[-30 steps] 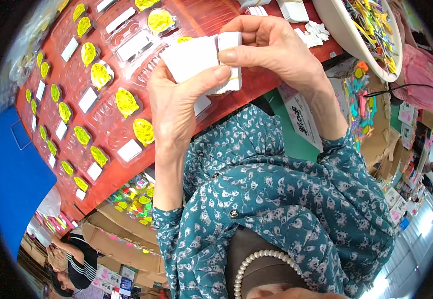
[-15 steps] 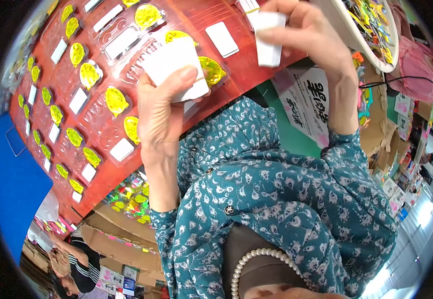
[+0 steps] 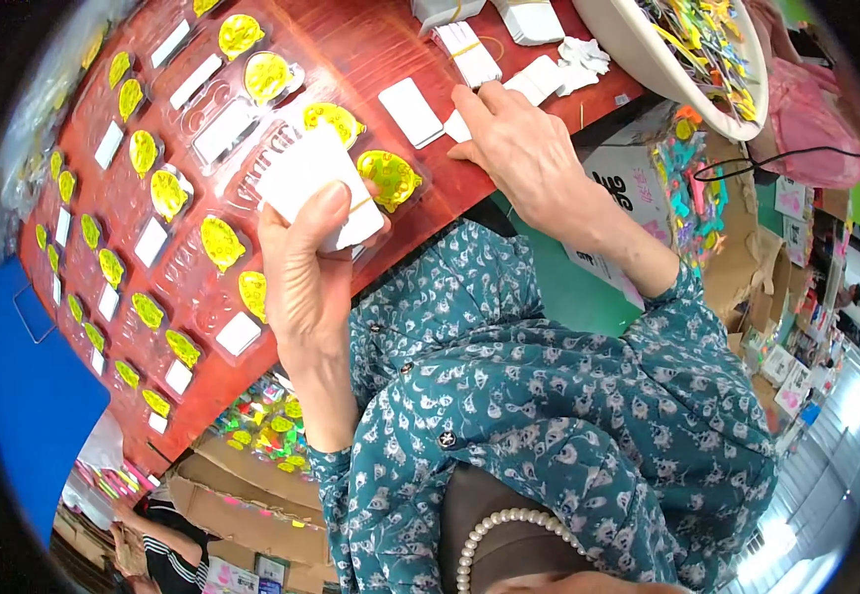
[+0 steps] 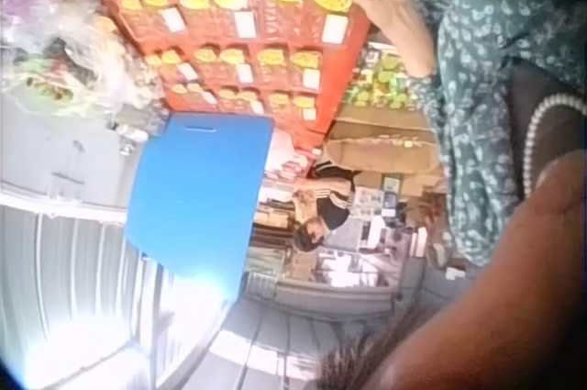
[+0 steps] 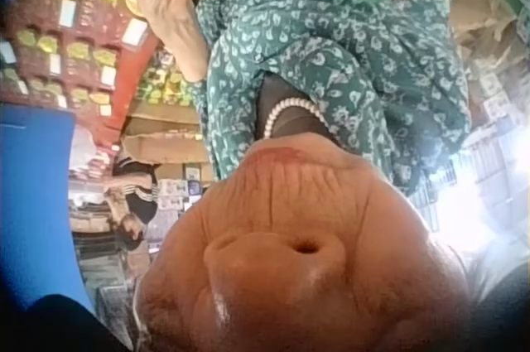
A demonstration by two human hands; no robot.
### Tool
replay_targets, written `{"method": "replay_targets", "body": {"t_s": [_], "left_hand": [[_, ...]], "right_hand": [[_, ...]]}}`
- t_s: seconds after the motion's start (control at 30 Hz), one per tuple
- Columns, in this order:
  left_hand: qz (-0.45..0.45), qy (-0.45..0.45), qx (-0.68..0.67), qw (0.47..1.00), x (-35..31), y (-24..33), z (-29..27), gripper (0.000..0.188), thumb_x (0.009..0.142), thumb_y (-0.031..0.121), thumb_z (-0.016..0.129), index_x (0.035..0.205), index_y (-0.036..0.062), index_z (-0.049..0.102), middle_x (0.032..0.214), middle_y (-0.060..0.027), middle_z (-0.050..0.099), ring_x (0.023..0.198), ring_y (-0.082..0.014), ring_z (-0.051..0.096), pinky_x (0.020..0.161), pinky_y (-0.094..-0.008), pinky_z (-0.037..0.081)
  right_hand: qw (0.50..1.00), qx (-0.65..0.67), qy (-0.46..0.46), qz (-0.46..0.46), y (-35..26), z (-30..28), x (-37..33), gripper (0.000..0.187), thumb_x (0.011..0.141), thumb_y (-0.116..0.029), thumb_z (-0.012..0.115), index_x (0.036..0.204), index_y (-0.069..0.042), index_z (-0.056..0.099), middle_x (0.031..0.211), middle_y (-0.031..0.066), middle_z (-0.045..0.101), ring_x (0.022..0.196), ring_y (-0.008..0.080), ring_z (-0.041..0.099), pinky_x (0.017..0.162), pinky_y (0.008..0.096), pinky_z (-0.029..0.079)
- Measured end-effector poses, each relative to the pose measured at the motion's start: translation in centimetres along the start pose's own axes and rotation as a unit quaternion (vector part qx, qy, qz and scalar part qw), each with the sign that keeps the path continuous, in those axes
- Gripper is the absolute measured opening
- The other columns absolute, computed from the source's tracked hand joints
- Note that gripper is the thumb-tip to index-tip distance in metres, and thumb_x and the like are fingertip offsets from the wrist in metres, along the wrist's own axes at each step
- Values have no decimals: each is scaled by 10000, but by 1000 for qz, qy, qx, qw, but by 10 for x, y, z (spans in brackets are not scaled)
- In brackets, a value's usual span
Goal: Packing small yellow items into red plastic molds and bundling paper cards with rubber bands.
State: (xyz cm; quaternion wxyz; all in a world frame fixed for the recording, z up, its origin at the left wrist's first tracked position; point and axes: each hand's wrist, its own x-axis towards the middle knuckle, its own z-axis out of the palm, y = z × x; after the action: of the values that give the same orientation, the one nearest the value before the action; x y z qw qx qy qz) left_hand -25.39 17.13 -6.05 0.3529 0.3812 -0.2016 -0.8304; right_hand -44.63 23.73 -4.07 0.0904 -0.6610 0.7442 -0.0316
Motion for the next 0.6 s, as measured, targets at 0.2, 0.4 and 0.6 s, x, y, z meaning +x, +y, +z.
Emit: {"method": "replay_targets", "body": {"t_s": [0.2, 0.4, 0.6], "left_hand": [[-17, -11, -14, 1000, 2, -4, 6, 423, 738, 65, 671, 1110, 3, 479, 908, -113, 629, 731, -206, 646, 544, -292, 544], [-19, -44, -54, 997, 3, -7, 7, 439, 750, 116, 704, 1112, -6, 487, 939, -84, 632, 762, -177, 652, 602, -291, 571], [-26, -21, -38, 999, 0, -8, 12, 459, 755, 132, 704, 1141, 18, 484, 995, -69, 610, 834, -161, 628, 626, -289, 570]], "right_hand": [[977, 135, 151, -71, -3, -1, -3, 210, 762, -89, 630, 946, -8, 572, 814, 95, 574, 763, 279, 591, 617, 362, 483], [875, 461, 117, -95, -27, -11, 9, 116, 730, 7, 658, 845, 17, 669, 766, 83, 622, 700, 119, 595, 602, 232, 461], [903, 363, 197, -123, -39, -4, 9, 94, 669, -7, 675, 758, -10, 648, 779, 88, 595, 720, 202, 601, 632, 276, 486]]}}
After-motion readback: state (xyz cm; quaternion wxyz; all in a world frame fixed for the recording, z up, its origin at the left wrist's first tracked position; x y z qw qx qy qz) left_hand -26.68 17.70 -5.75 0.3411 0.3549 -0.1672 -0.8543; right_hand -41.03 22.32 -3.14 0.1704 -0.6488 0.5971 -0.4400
